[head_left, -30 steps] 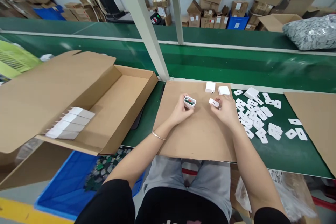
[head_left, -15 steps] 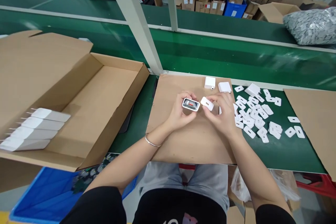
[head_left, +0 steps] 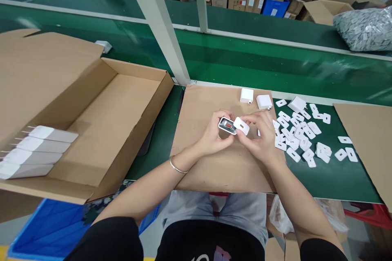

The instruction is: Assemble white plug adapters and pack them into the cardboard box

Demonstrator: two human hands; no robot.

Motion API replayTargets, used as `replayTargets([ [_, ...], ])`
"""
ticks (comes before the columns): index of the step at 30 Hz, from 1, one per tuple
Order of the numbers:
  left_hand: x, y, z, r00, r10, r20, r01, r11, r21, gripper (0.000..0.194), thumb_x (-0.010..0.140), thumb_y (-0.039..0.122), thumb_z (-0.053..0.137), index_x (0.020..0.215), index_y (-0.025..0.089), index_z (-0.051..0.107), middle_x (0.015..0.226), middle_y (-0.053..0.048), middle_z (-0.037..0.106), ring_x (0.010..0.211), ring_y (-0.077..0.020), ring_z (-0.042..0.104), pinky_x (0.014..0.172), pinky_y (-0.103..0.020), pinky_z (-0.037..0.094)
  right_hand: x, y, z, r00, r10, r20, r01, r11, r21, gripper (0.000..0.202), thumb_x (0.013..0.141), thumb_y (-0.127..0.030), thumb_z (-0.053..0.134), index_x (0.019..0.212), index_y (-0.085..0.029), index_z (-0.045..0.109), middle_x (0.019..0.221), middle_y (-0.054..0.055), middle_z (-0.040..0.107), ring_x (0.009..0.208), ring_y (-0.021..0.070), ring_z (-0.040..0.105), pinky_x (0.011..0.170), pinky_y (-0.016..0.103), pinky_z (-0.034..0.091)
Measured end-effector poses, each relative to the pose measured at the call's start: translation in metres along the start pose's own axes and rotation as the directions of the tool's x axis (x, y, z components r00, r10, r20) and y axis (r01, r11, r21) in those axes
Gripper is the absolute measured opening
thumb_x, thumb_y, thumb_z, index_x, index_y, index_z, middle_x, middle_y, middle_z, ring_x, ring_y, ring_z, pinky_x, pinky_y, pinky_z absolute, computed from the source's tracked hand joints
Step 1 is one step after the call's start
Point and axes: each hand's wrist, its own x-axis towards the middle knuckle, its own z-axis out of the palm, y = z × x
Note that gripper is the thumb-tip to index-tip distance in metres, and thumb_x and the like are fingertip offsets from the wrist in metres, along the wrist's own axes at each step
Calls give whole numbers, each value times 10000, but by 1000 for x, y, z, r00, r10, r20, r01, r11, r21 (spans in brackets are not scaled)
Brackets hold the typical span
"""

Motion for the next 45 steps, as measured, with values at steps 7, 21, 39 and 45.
replayTargets([
  [7, 1, 1, -4, 993, -81, 86, 66, 986, 155, 419, 852, 168, 641, 1210, 224, 430, 1109, -76, 522, 1022, -222, 550, 862, -348, 473, -4, 4, 4, 994, 41, 96, -37, 998, -48, 250, 924, -380, 731, 1153, -284, 698, 975, 57, 633, 928, 248, 592, 819, 426, 441],
  [21, -2, 4, -4, 969, -223, 106, 223, 975, 10, 345, 1085, 452, 287, 1249, 222, 485, 1185, -102, 505, 1125, -229, 506, 1021, -399, 443, 0, 2, 6, 959, 191, 207, -225, 962, 157, 291, 932, -368, 657, 1213, -297, 688, 1049, 68, 537, 1011, 245, 558, 922, 445, 469],
  [39, -3, 5, -5, 981, -177, 83, 173, 984, 48, 443, 1068, 526, 281, 1265, 222, 536, 1258, -119, 513, 1248, -259, 506, 1087, -451, 445, -9, 12, 29, 674, 539, 505, -733, 571, 369, 425, 987, -617, 458, 844, -229, 558, 788, -12, 605, 755, 170, 526, 752, 322, 398],
  [45, 2, 10, -7, 971, -223, 83, 225, 974, -21, 481, 1074, 509, 293, 1193, 211, 653, 1214, -117, 573, 1240, -253, 535, 1111, -462, 444, -10, 10, 30, 687, 559, 464, -724, 582, 371, 391, 979, -596, 477, 865, -230, 551, 809, -13, 602, 793, 178, 540, 749, 321, 398],
])
